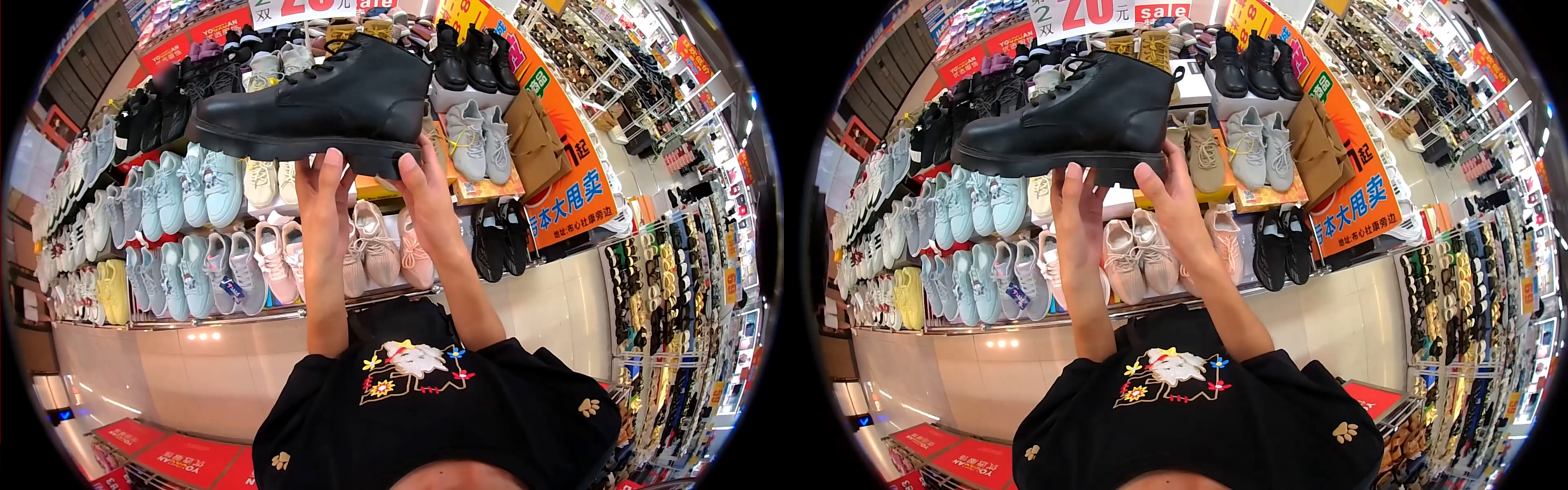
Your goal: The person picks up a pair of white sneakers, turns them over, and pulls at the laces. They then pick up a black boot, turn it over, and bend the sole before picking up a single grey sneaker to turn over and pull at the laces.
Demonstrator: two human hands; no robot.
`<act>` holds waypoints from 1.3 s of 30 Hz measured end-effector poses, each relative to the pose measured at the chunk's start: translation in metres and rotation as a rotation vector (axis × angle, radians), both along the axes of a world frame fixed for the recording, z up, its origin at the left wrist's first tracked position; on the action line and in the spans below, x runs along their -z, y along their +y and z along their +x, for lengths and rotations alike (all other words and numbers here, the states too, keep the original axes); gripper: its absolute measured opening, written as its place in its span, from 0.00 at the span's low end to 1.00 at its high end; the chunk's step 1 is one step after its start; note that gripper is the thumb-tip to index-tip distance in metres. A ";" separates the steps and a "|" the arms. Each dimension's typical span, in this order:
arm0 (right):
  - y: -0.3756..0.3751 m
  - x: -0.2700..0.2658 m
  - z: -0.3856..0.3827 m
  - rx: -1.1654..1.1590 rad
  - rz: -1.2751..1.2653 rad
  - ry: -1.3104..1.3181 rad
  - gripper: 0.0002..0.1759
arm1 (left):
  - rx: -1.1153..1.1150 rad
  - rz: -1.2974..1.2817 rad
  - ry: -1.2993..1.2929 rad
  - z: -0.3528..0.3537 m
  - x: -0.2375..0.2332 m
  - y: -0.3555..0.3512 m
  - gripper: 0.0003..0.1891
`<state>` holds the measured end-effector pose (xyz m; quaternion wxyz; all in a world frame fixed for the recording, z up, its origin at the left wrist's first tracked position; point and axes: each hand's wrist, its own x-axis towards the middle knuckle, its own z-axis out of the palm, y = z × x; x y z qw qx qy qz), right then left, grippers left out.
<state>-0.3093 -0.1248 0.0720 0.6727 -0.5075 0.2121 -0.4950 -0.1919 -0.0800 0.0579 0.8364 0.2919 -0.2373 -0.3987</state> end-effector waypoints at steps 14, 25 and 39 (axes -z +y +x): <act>0.001 -0.004 -0.024 0.052 -0.056 0.002 0.41 | 0.051 0.015 0.062 -0.022 0.002 -0.020 0.19; -0.006 0.001 -0.045 0.104 0.110 -0.088 0.32 | -0.038 0.027 -0.030 -0.061 0.000 -0.028 0.30; -0.011 0.031 -0.044 -0.452 0.705 -0.642 0.36 | -0.256 0.119 -0.503 -0.050 -0.020 -0.009 0.12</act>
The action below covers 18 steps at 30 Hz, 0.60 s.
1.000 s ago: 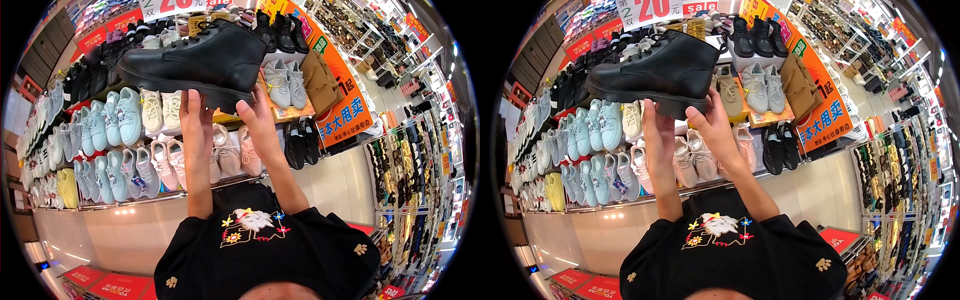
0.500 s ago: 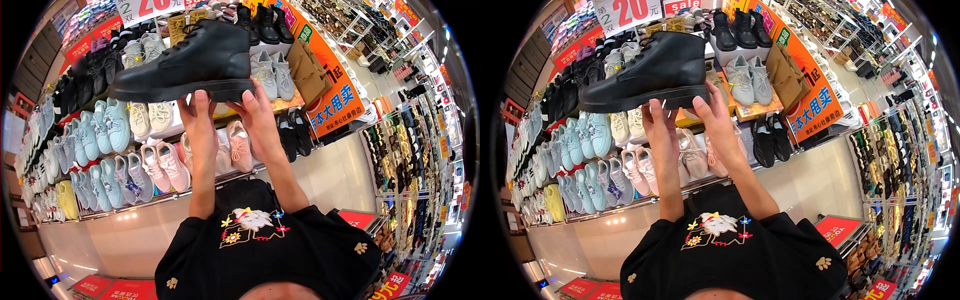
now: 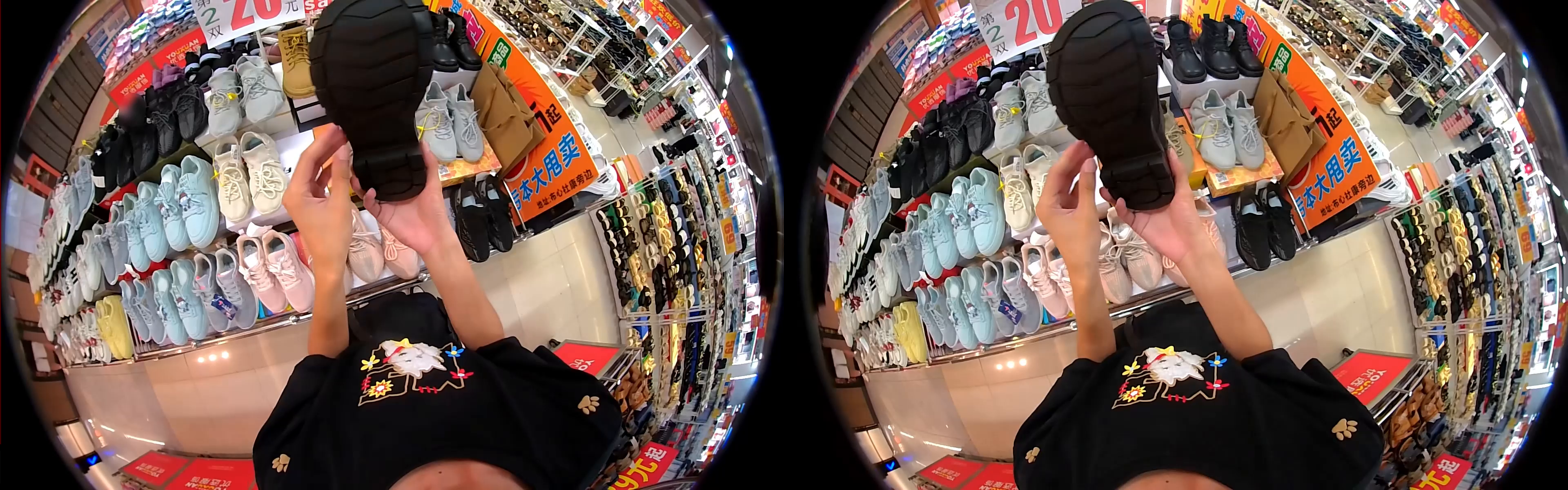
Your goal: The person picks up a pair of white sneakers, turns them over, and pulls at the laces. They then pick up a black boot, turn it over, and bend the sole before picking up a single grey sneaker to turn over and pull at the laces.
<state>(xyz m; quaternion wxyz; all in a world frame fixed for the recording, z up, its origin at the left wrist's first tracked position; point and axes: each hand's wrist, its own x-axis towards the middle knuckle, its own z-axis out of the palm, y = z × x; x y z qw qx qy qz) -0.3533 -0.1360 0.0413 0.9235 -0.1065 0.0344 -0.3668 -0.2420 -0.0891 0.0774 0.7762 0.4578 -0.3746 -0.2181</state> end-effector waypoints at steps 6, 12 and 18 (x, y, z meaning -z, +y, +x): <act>0.001 0.000 0.003 -0.045 0.134 -0.101 0.40 | -0.057 0.014 -0.016 0.022 0.014 0.002 0.07; 0.005 0.006 0.003 0.130 -0.039 0.056 0.36 | -0.055 -0.118 -0.060 0.024 0.011 0.005 0.16; 0.001 -0.005 -0.010 0.557 -0.430 0.568 0.35 | 0.070 -0.375 -0.066 0.033 0.001 0.006 0.48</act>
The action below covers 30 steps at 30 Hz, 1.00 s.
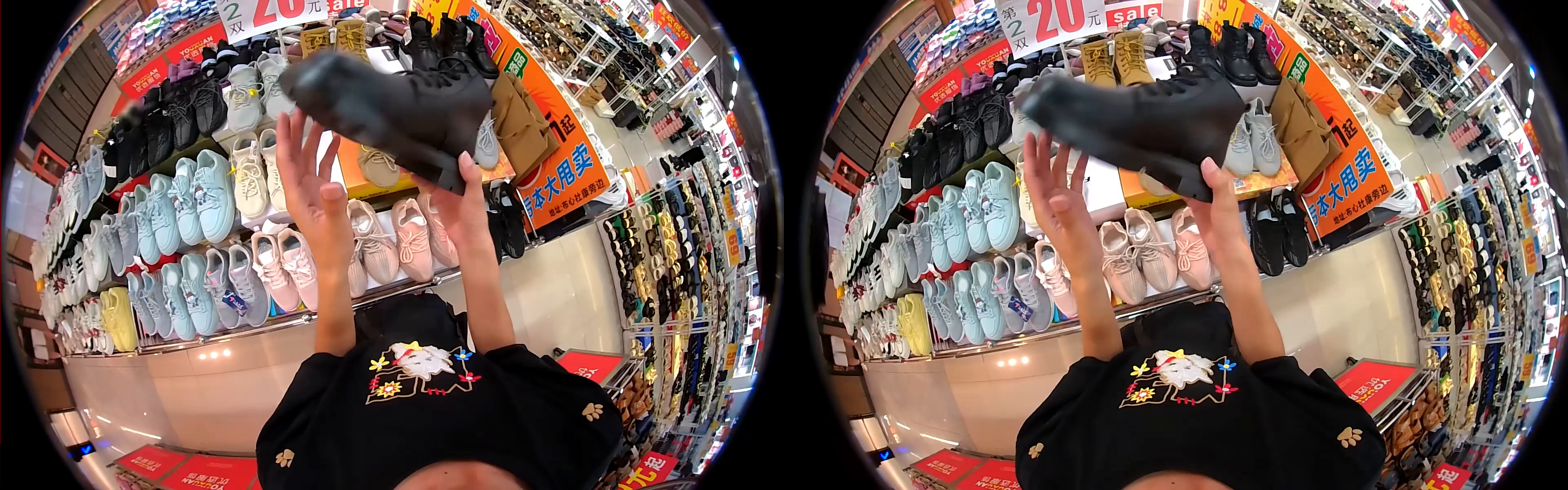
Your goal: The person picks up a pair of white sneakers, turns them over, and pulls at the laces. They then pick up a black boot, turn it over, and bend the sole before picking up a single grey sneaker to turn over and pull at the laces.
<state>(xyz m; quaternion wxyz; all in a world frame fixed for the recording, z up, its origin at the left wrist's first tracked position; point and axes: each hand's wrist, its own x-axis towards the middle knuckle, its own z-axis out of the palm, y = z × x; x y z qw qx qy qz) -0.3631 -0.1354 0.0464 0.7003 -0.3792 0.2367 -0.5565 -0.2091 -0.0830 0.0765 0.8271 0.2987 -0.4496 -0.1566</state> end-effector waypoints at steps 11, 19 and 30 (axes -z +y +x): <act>0.005 -0.032 -0.002 0.356 -0.049 0.050 0.31 | 0.012 0.176 0.234 0.005 0.025 -0.012 0.41; 0.016 -0.020 0.014 0.450 -0.157 -0.148 0.29 | 0.128 0.138 0.525 -0.005 0.023 -0.025 0.35; 0.019 -0.002 0.021 0.573 -0.387 -0.007 0.37 | 0.145 0.106 0.655 -0.004 0.021 -0.011 0.29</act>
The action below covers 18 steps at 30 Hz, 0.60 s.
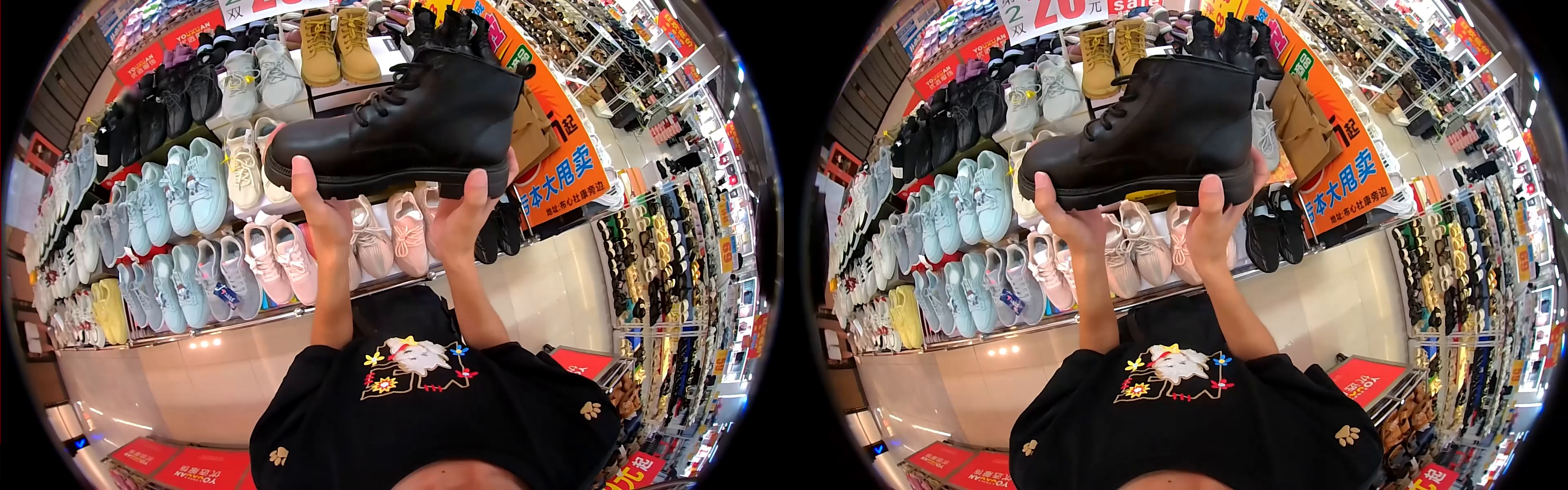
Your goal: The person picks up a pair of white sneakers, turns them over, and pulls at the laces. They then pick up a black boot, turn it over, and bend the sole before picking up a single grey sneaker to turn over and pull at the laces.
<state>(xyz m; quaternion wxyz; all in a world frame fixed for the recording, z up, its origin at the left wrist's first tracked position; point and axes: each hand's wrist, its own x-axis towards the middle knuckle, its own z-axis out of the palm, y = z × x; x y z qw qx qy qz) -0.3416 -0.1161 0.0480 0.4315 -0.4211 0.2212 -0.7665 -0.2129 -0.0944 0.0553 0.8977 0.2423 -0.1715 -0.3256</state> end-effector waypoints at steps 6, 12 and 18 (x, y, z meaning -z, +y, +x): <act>-0.013 -0.009 -0.019 0.004 0.052 0.277 0.41 | 0.086 0.109 -0.168 0.026 0.020 -0.001 0.27; -0.019 -0.019 -0.034 -0.148 0.090 0.372 0.40 | 0.049 0.174 -0.467 0.029 0.005 0.002 0.25; -0.016 -0.029 -0.035 -0.157 0.094 0.497 0.40 | 0.111 0.155 -0.591 0.037 0.005 0.001 0.24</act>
